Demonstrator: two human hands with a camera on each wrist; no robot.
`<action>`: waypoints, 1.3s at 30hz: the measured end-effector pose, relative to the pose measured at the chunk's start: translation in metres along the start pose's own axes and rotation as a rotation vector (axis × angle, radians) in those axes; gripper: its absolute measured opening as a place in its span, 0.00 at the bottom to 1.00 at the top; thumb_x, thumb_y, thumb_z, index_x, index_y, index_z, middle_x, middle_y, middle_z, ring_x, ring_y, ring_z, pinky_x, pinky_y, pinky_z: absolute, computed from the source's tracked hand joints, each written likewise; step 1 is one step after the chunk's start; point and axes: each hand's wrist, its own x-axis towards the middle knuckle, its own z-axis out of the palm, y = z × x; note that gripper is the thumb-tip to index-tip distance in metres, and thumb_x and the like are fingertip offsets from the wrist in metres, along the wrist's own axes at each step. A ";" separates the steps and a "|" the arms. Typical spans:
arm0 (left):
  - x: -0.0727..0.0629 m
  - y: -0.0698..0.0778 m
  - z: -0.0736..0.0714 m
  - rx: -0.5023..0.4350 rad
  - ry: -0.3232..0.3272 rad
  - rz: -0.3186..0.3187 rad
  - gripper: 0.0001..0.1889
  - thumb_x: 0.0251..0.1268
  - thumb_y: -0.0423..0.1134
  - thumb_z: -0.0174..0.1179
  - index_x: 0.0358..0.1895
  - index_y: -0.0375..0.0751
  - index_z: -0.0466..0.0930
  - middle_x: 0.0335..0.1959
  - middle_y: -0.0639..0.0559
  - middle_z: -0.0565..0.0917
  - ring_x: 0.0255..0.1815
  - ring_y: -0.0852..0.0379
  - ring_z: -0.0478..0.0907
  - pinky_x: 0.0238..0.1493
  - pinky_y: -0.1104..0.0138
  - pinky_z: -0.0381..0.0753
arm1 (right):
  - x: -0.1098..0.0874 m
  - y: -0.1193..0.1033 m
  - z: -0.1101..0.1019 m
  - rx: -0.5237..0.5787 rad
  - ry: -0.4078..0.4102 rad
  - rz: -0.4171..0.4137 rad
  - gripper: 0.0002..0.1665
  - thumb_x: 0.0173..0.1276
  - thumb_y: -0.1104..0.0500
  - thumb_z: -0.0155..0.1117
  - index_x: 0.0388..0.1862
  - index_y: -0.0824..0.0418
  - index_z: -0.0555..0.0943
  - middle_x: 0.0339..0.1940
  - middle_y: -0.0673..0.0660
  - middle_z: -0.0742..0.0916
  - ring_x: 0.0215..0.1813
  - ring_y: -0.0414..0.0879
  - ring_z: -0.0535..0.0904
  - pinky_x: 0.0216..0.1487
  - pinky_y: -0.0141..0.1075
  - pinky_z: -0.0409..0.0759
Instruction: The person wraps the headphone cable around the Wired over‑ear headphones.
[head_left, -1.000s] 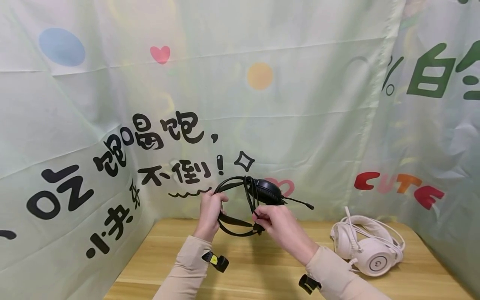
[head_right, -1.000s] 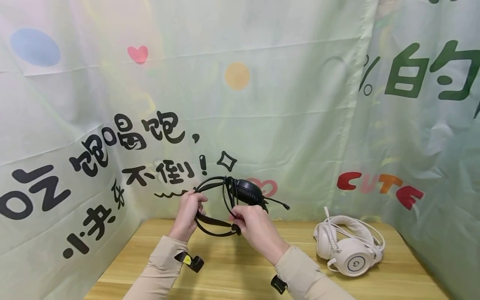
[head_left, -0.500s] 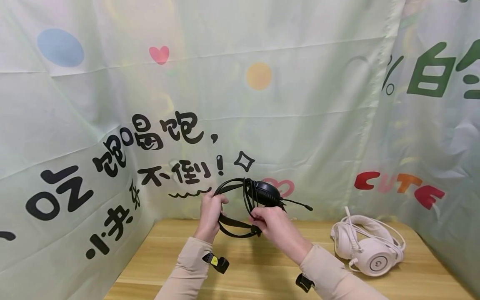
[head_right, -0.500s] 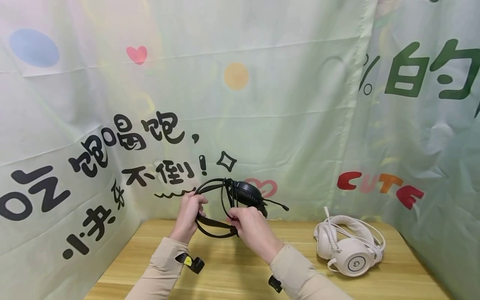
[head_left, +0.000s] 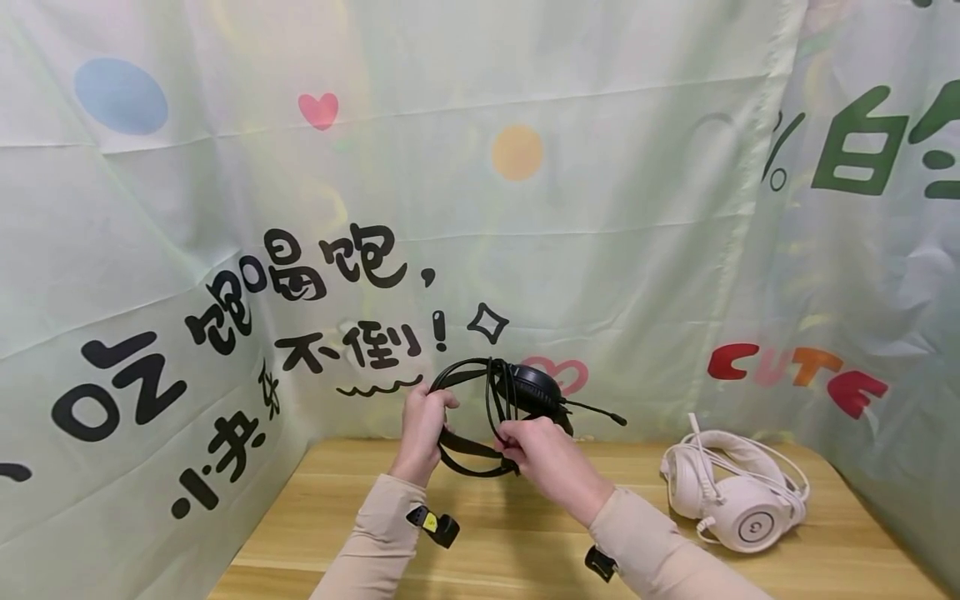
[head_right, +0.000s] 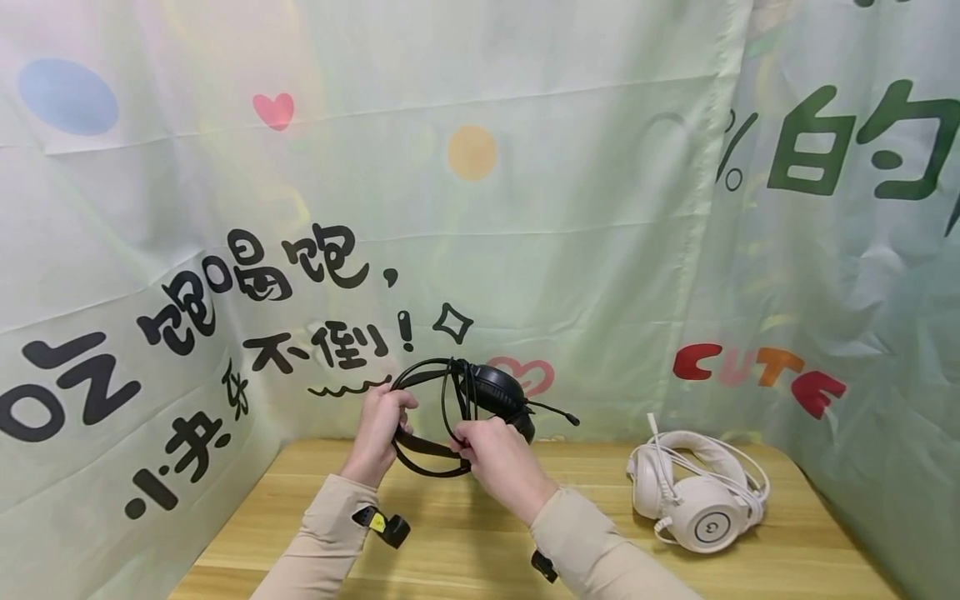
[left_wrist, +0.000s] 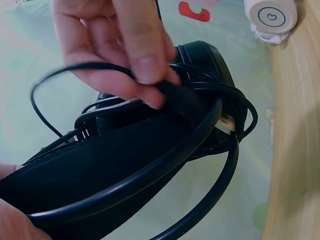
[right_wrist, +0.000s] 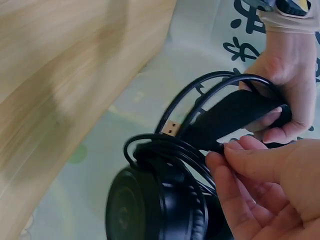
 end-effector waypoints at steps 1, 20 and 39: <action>0.000 0.000 0.000 0.001 0.001 0.000 0.12 0.52 0.25 0.56 0.28 0.44 0.63 0.16 0.57 0.62 0.17 0.59 0.63 0.21 0.70 0.72 | 0.000 0.000 0.001 -0.017 0.001 -0.005 0.14 0.68 0.70 0.73 0.31 0.52 0.83 0.31 0.48 0.90 0.33 0.35 0.82 0.32 0.29 0.81; 0.000 0.004 -0.004 -0.024 0.005 -0.005 0.21 0.54 0.25 0.55 0.55 0.30 0.72 0.22 0.56 0.65 0.17 0.61 0.61 0.20 0.71 0.69 | -0.010 0.001 0.014 -0.189 0.170 -0.009 0.13 0.60 0.68 0.82 0.39 0.61 0.85 0.32 0.49 0.82 0.33 0.39 0.81 0.35 0.32 0.84; 0.006 0.011 -0.013 -0.106 0.054 0.005 0.11 0.55 0.23 0.54 0.32 0.42 0.64 0.16 0.57 0.64 0.15 0.61 0.62 0.21 0.71 0.69 | -0.039 0.024 0.032 0.298 -0.039 0.208 0.04 0.71 0.59 0.72 0.38 0.59 0.88 0.28 0.48 0.88 0.28 0.32 0.77 0.31 0.27 0.80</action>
